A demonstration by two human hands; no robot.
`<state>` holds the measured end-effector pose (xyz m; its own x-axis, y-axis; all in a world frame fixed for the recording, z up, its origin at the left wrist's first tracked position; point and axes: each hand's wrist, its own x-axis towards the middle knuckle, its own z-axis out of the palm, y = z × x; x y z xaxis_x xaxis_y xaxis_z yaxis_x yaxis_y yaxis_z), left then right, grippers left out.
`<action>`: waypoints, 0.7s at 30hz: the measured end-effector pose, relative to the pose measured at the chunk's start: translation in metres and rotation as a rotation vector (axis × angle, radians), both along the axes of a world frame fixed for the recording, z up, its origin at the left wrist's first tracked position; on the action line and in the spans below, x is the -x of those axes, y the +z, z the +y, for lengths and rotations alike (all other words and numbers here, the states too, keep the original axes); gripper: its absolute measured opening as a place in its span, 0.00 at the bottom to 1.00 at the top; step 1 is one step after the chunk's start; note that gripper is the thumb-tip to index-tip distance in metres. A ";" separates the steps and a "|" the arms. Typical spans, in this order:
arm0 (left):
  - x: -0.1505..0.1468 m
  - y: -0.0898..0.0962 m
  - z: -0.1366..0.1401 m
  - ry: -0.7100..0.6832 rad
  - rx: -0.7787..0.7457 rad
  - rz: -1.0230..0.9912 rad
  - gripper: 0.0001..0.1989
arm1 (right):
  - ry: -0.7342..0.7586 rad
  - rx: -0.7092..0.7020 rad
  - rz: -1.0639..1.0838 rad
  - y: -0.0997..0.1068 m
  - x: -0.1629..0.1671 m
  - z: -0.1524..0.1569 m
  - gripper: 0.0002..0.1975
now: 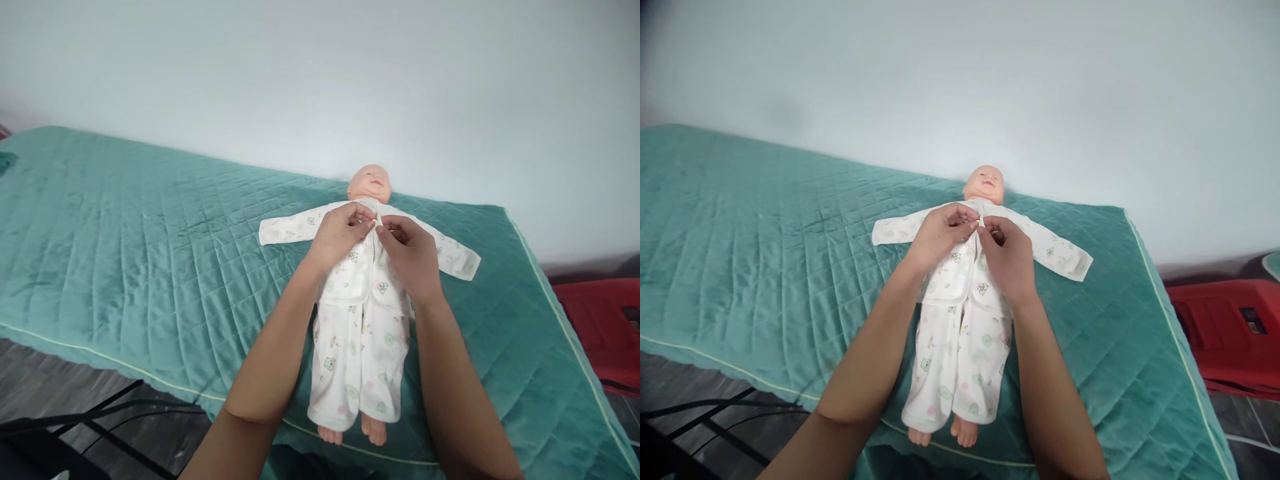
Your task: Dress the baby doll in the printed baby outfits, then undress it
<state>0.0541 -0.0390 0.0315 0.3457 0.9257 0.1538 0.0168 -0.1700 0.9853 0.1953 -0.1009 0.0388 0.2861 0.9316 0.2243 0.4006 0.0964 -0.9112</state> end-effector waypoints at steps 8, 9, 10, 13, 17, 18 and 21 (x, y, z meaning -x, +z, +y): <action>0.003 -0.005 0.003 -0.024 0.026 -0.099 0.08 | 0.082 0.032 0.095 -0.007 -0.001 0.005 0.15; 0.004 -0.004 0.002 -0.034 0.041 -0.107 0.08 | 0.091 0.038 0.099 -0.008 -0.002 0.005 0.15; 0.005 -0.003 0.002 -0.046 0.054 -0.112 0.09 | 0.096 0.044 0.093 -0.008 -0.002 0.006 0.15; 0.006 0.002 -0.001 -0.072 0.077 -0.093 0.10 | 0.091 0.055 0.048 -0.008 -0.001 0.005 0.15; 0.003 0.005 -0.005 -0.053 0.056 -0.012 0.12 | 0.101 0.073 -0.070 -0.005 0.002 0.003 0.18; 0.002 0.005 -0.006 -0.039 0.040 0.001 0.12 | 0.103 0.076 -0.107 -0.004 0.002 0.002 0.19; -0.003 0.001 -0.005 0.005 -0.019 0.015 0.11 | 0.100 0.085 -0.177 -0.003 0.004 0.002 0.21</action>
<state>0.0567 -0.0443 0.0321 0.3437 0.9243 0.1658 0.0325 -0.1881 0.9816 0.1915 -0.0991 0.0362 0.1543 0.9710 0.1825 0.5475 0.0698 -0.8339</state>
